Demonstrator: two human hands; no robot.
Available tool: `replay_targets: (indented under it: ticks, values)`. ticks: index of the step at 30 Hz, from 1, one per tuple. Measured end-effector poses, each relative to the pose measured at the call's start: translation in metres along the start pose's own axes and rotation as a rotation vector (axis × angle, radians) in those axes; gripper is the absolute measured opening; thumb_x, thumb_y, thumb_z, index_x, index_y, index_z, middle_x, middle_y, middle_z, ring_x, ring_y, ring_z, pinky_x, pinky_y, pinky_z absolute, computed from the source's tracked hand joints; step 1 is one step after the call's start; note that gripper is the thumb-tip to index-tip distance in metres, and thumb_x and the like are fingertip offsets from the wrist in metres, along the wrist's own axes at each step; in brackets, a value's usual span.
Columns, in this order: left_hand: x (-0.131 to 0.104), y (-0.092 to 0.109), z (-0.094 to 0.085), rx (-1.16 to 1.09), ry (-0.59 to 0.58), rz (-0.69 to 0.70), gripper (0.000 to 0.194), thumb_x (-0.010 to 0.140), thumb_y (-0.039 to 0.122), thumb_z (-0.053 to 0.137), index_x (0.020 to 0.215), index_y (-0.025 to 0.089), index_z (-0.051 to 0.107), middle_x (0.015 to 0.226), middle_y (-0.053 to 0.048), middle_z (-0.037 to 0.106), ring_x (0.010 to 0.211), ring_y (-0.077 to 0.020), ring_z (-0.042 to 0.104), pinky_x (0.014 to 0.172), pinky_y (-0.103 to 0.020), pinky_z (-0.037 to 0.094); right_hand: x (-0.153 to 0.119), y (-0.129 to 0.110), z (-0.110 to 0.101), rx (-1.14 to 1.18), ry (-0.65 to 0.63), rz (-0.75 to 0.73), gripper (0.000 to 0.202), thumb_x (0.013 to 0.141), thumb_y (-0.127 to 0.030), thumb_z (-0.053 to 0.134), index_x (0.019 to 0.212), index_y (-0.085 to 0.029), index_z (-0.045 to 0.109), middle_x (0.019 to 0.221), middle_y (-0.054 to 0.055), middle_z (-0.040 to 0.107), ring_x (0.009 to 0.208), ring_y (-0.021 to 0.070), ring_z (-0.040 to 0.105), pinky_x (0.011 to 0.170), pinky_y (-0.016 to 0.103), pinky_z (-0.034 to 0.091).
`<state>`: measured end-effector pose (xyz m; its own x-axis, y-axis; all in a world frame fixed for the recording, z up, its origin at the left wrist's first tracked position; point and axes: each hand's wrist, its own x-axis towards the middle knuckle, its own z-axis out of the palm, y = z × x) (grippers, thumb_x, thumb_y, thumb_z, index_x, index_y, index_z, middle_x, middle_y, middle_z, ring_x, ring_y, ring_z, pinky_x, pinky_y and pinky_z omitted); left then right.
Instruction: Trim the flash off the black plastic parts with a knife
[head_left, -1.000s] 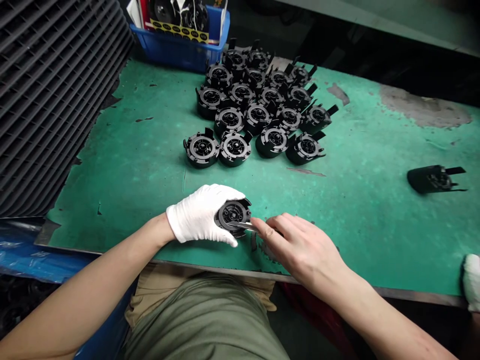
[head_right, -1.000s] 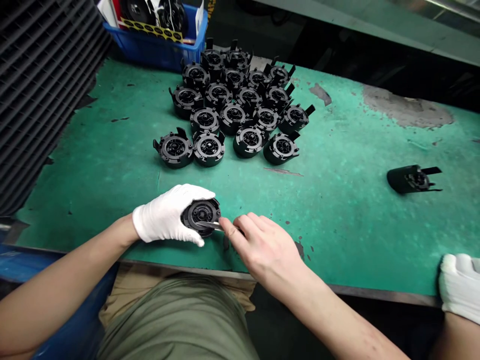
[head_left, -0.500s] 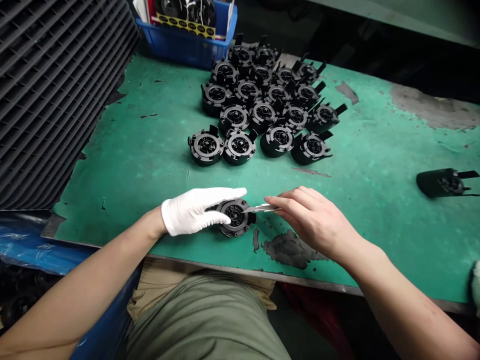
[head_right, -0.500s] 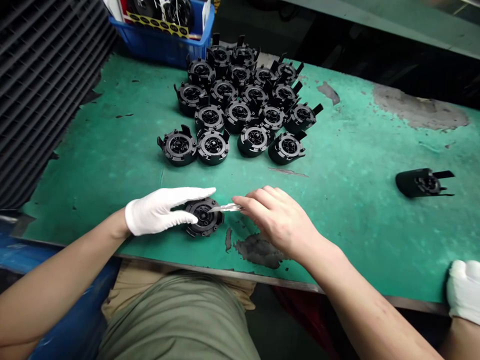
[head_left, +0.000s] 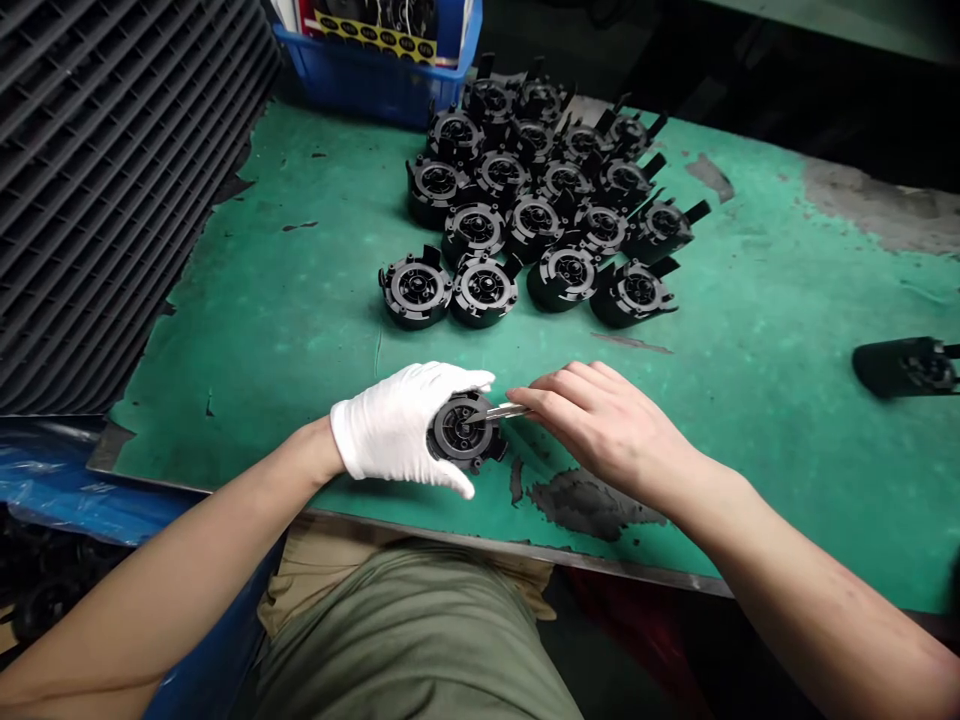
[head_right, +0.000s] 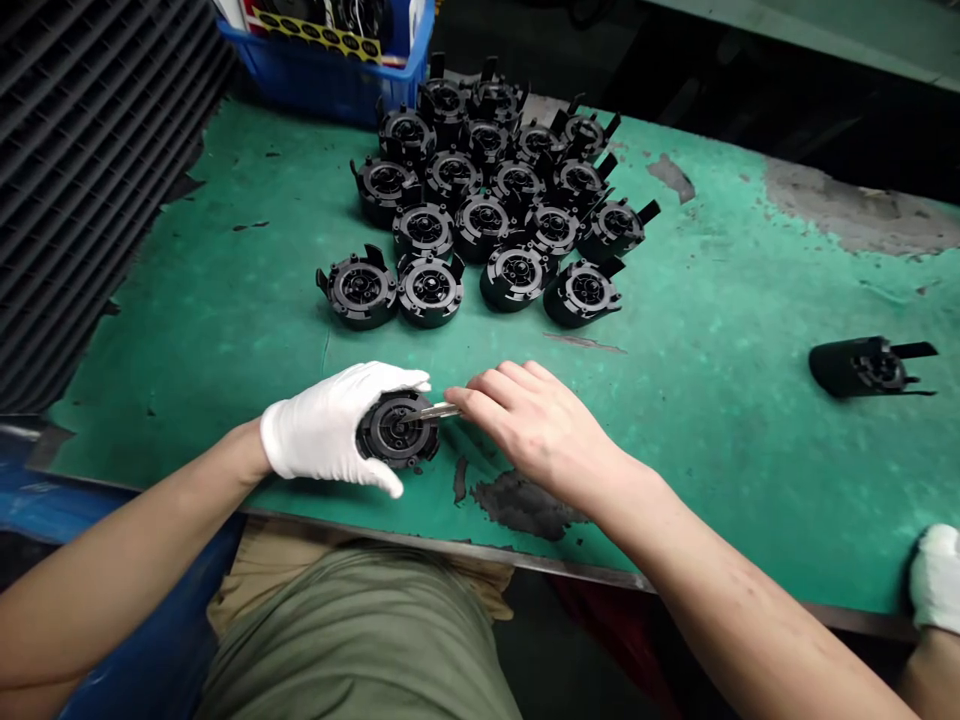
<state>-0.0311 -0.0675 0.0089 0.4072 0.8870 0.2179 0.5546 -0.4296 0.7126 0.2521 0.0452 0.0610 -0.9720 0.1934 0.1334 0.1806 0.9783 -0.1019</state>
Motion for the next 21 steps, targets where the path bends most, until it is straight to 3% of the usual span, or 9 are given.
replay_targets:
  ticks: [7,12,15,18,21]
  values:
    - [0.002,0.001,0.0,-0.055,0.004,-0.015,0.111,0.07,0.075,0.092,0.156,0.016,0.052,0.146,-0.021,0.069,0.135,-0.0419,0.067,0.121,-0.057,0.051,0.001,-0.001,0.002,0.02,0.021,0.02,0.028,0.111,-0.012,0.054,0.138,-0.015,0.061,0.104,0.008,0.071,0.088,0.0209,0.058,0.076,0.036,0.04]
    - [-0.001,-0.005,-0.004,-0.276,0.029,-0.109,0.115,0.058,0.076,0.098,0.152,0.021,0.061,0.151,-0.02,0.067,0.14,-0.0435,0.064,0.127,-0.059,0.046,-0.003,0.001,0.006,0.149,0.06,0.061,0.026,0.111,-0.017,0.056,0.136,-0.017,0.062,0.108,0.009,0.072,0.091,0.0215,0.063,0.079,0.037,0.049]
    - [-0.004,-0.011,-0.02,-0.665,0.294,-0.168,0.092,0.08,0.081,0.08,0.148,0.02,0.066,0.15,-0.018,0.068,0.142,-0.0383,0.064,0.126,-0.053,0.048,-0.01,0.011,0.017,0.296,0.129,0.223,0.025,0.111,-0.023,0.057,0.135,-0.018,0.063,0.112,0.01,0.072,0.098,0.0226,0.068,0.086,0.038,0.056]
    - [0.004,0.001,-0.035,-1.036,0.609,-0.203,0.06,0.106,0.068,0.057,0.136,0.018,0.073,0.136,-0.014,0.077,0.132,-0.0305,0.072,0.122,-0.049,0.053,-0.009,0.016,0.022,0.318,0.157,0.419,0.025,0.112,-0.034,0.055,0.128,-0.021,0.069,0.113,0.011,0.073,0.103,0.0267,0.07,0.09,0.044,0.06]
    - [0.028,0.038,-0.025,-1.272,0.558,-0.233,0.055,0.11,0.064,0.051,0.123,0.019,0.079,0.125,-0.012,0.082,0.122,-0.0292,0.077,0.115,-0.049,0.059,0.01,-0.002,0.015,0.551,0.312,0.55,0.041,0.111,-0.048,0.058,0.143,-0.025,0.067,0.137,0.013,0.071,0.126,0.0306,0.067,0.107,0.051,0.057]
